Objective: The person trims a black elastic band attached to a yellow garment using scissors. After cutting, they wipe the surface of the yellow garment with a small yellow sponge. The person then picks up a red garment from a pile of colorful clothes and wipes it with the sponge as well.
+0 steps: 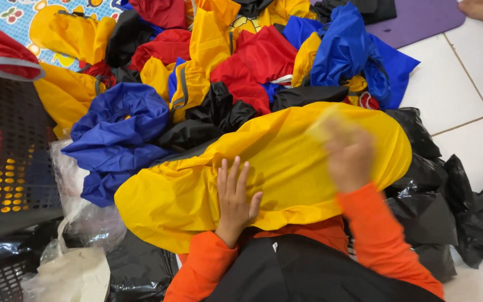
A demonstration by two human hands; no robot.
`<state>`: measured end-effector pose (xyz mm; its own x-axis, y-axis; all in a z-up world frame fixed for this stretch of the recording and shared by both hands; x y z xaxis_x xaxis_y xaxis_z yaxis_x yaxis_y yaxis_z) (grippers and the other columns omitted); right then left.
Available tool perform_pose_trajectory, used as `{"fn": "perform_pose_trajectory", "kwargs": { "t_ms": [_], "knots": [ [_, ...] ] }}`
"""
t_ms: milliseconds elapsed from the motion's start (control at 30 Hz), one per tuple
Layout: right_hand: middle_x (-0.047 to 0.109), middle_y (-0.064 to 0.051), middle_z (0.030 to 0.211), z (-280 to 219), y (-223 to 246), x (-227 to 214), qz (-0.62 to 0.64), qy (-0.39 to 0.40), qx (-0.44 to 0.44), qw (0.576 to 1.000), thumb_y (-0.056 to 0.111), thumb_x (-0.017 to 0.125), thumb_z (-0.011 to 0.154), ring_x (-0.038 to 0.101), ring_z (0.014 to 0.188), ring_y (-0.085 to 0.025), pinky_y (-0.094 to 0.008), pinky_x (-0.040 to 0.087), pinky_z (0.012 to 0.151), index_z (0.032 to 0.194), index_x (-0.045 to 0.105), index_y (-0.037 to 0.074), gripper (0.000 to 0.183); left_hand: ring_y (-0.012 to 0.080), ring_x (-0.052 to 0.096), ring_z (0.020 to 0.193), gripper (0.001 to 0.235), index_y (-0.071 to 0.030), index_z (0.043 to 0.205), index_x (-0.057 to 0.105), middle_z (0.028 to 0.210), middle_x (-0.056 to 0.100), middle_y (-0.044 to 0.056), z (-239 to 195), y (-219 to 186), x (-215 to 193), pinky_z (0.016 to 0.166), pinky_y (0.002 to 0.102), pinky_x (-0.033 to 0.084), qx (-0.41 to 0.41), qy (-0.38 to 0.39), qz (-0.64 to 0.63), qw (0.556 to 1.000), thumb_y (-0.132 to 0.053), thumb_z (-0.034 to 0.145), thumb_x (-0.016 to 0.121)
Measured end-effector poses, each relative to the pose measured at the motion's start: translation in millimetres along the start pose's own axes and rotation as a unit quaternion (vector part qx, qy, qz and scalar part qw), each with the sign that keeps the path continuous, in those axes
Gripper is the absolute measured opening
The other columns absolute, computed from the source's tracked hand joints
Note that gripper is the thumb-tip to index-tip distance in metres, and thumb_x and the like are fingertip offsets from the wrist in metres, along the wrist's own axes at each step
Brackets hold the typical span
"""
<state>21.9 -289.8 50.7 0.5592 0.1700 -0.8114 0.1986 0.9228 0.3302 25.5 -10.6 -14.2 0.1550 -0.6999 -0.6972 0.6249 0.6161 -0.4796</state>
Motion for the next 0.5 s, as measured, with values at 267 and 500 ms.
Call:
{"fn": "perform_pose_trajectory", "kwargs": {
  "t_ms": [267,500],
  "knots": [
    [0.058,-0.006,0.121,-76.8,50.4,74.0,0.011,0.151,-0.273,0.95,0.031,0.056,0.087,0.055,0.118,-0.031,-0.053,0.043,0.092,0.095,0.076,0.033,0.021,0.0552,0.027,0.148,0.076,0.001,0.159,0.032,0.157,0.038,0.029,12.5,4.6,-12.0,0.118,0.059,0.028,-0.13,0.039,-0.021,0.991,-0.042,0.101,0.053],
    [0.057,-0.021,0.118,9.7,-129.0,14.2,-0.29,0.125,0.123,0.941,0.043,0.05,0.107,0.049,0.095,-0.044,-0.057,0.034,0.077,0.147,0.06,0.042,0.041,0.049,0.035,0.148,0.064,-0.004,0.153,0.045,0.16,0.037,0.027,14.4,-2.9,-6.1,0.119,0.055,0.035,-0.114,0.04,0.122,0.985,-0.036,0.1,0.061]
  ]
}}
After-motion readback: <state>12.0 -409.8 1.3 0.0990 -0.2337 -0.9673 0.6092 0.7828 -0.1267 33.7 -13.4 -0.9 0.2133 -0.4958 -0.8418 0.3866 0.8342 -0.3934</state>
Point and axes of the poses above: each hand's wrist, its own z-axis towards the middle knuckle, its own x-axis out of the palm, y = z × x, the point moved 4 cm from there along z, towards the middle knuckle
